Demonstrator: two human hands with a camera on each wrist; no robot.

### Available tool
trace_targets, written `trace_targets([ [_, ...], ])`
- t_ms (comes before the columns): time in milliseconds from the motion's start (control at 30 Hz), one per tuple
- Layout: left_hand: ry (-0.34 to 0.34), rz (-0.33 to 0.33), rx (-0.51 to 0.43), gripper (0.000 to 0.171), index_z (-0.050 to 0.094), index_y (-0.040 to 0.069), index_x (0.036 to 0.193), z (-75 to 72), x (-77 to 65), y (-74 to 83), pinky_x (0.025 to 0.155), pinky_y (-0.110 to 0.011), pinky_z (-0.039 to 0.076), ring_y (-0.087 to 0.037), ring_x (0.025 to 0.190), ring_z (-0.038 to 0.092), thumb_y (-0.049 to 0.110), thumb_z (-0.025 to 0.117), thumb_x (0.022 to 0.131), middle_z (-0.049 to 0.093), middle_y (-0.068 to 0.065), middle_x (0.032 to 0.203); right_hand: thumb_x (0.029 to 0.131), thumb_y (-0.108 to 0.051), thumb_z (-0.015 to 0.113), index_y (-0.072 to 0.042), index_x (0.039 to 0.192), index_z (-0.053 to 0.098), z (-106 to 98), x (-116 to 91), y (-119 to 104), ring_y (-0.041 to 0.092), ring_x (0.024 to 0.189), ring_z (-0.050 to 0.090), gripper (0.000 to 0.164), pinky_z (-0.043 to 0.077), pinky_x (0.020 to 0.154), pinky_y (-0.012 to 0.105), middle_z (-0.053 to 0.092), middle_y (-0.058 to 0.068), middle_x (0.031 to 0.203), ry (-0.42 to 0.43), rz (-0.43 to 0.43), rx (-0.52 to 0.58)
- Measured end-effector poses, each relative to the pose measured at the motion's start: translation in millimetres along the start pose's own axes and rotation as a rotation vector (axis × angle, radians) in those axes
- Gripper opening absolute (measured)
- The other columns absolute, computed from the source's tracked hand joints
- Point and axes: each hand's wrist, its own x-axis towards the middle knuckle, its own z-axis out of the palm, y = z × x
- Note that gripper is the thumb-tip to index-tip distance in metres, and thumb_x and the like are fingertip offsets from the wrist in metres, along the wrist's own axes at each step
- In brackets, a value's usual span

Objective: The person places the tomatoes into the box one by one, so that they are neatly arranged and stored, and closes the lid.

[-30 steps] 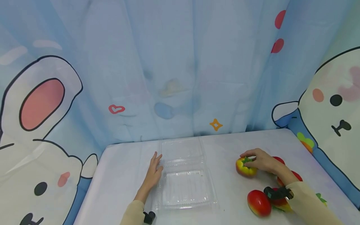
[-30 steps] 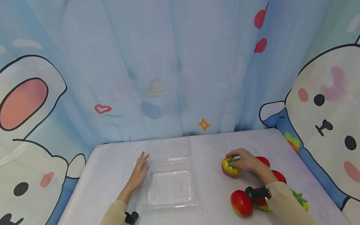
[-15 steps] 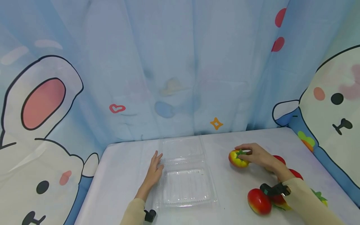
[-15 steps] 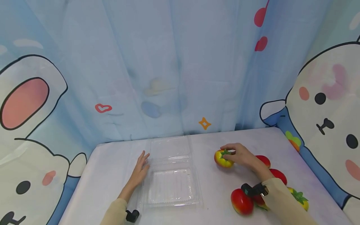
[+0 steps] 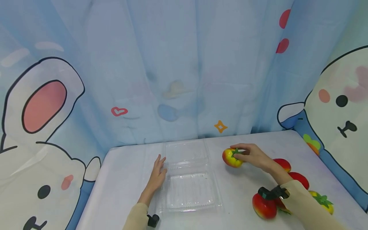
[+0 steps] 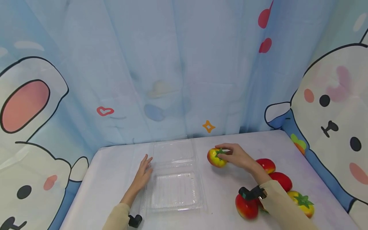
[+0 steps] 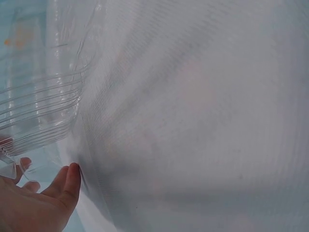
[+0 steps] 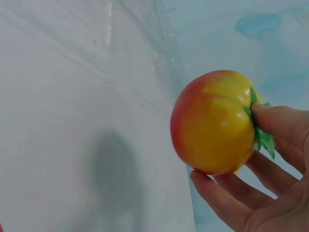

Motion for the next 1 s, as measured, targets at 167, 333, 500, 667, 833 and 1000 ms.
trace_targets([
  [167,-0.007,-0.012,-0.001,0.052,0.04,-0.006,0.145,-1.5,1.4,1.8,0.109,-0.06,0.034,-0.05,0.131,0.042,0.001,0.043,0.094,0.015,-0.027,0.159,0.094,-0.023,0.067,-0.002,0.136,0.056,11.2,6.2,-12.7,0.041,0.11,0.061,0.048,0.059,0.081,0.035,0.052,0.025,0.137,0.003,-0.03,0.05],
  [333,-0.013,-0.029,-0.003,0.052,0.039,-0.005,0.146,-1.9,1.3,2.0,0.11,-0.059,0.034,-0.048,0.132,0.042,0.002,0.042,0.094,0.015,-0.026,0.16,0.094,-0.019,0.067,-0.001,0.135,0.057,28.5,11.0,-28.1,0.039,0.108,0.062,0.047,0.059,0.081,0.035,0.052,0.025,0.137,0.011,-0.048,0.125],
  [500,-0.007,-0.023,0.003,0.052,0.041,-0.006,0.144,-0.9,-0.3,0.6,0.11,-0.059,0.033,-0.049,0.131,0.042,0.0,0.043,0.092,0.016,-0.027,0.159,0.093,-0.017,0.067,-0.002,0.134,0.059,46.7,18.5,-37.2,0.037,0.108,0.061,0.044,0.059,0.079,0.033,0.054,0.023,0.136,0.013,-0.078,0.171],
  [667,-0.005,-0.026,-0.005,0.053,0.04,-0.007,0.145,-0.8,-0.9,0.8,0.11,-0.058,0.034,-0.049,0.132,0.042,0.0,0.042,0.092,0.016,-0.027,0.159,0.093,-0.015,0.067,-0.003,0.132,0.061,69.0,26.0,-45.5,0.037,0.109,0.061,0.041,0.059,0.08,0.034,0.055,0.021,0.135,-0.003,-0.098,0.2],
  [833,-0.002,-0.025,-0.004,0.053,0.04,-0.006,0.145,-1.0,0.1,-0.1,0.11,-0.059,0.034,-0.049,0.131,0.043,0.001,0.043,0.092,0.016,-0.026,0.159,0.094,-0.012,0.066,-0.004,0.131,0.06,97.8,33.1,-53.4,0.032,0.105,0.063,0.038,0.059,0.081,0.034,0.056,0.019,0.134,-0.028,-0.092,0.258],
  [1000,0.002,-0.009,-0.002,0.052,0.041,-0.006,0.144,-0.9,0.1,-1.2,0.109,-0.059,0.035,-0.049,0.13,0.044,0.001,0.043,0.092,0.017,-0.027,0.159,0.095,-0.013,0.064,-0.002,0.13,0.06,126.3,38.0,-58.1,0.03,0.104,0.065,0.037,0.058,0.083,0.034,0.057,0.019,0.133,-0.072,-0.087,0.306],
])
